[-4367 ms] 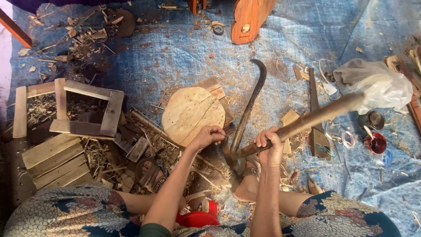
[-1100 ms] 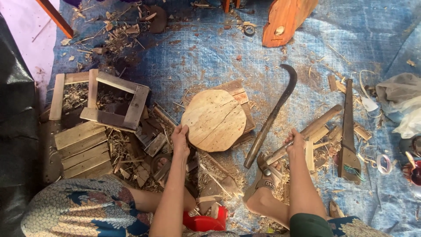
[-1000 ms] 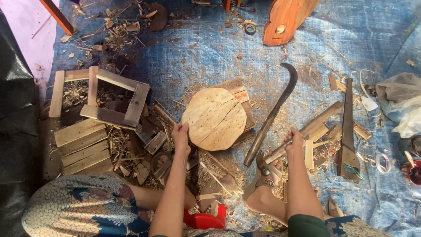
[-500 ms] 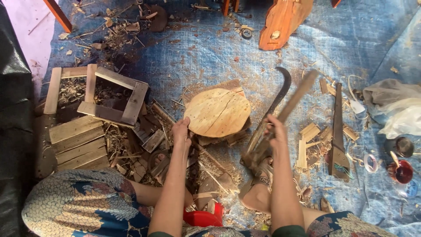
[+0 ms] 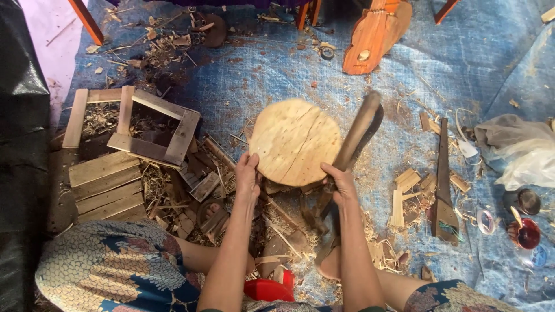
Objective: The person sits on the floor of a woodworking area and hammers nails into a round wooden disc using a hammer. They then fit small wooden strips into a small wooden box frame, pressing the pieces together by hand, and finally sand the assembled wooden piece with a sanding block.
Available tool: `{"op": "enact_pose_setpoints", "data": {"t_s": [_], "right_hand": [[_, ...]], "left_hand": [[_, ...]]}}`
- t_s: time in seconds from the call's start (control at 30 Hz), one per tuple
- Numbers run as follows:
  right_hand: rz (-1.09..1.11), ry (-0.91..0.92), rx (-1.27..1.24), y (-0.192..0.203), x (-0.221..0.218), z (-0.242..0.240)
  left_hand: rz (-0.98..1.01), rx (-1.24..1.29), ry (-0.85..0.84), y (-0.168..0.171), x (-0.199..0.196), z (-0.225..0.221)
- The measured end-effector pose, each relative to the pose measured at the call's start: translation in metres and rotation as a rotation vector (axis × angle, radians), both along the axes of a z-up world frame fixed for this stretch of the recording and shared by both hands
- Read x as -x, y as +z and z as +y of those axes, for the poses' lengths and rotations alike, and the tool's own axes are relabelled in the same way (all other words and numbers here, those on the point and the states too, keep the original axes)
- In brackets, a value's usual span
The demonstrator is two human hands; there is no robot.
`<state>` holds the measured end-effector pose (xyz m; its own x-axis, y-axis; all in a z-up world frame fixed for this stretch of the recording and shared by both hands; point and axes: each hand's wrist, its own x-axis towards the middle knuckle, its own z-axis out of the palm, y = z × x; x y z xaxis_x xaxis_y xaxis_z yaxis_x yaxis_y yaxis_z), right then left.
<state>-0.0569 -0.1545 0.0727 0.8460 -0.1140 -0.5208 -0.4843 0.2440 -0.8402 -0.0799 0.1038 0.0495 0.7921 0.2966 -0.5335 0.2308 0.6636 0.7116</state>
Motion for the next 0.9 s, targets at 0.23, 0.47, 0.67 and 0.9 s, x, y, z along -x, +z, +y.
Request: {"op": "enact_pose_setpoints", "data": {"t_s": [0.23,0.47,0.67,0.9], "right_hand": [[-0.123,0.006,-0.080,0.044,-0.005,-0.010],[-0.180,0.002,-0.082,0.072,0.001,-0.012],[-0.188,-0.007,-0.123,0.067,0.005,-0.016],[-0.175,-0.033,-0.123,0.060,0.004,-0.016]], "left_hand": [[-0.316,0.109,0.014,0.058,-0.004,0.003],[-0.434,0.084,-0.017,0.080,0.001,0.002],[-0.377,0.058,-0.065,0.095,0.004,0.004],[-0.412,0.104,-0.073,0.100,0.005,0.005]]}}
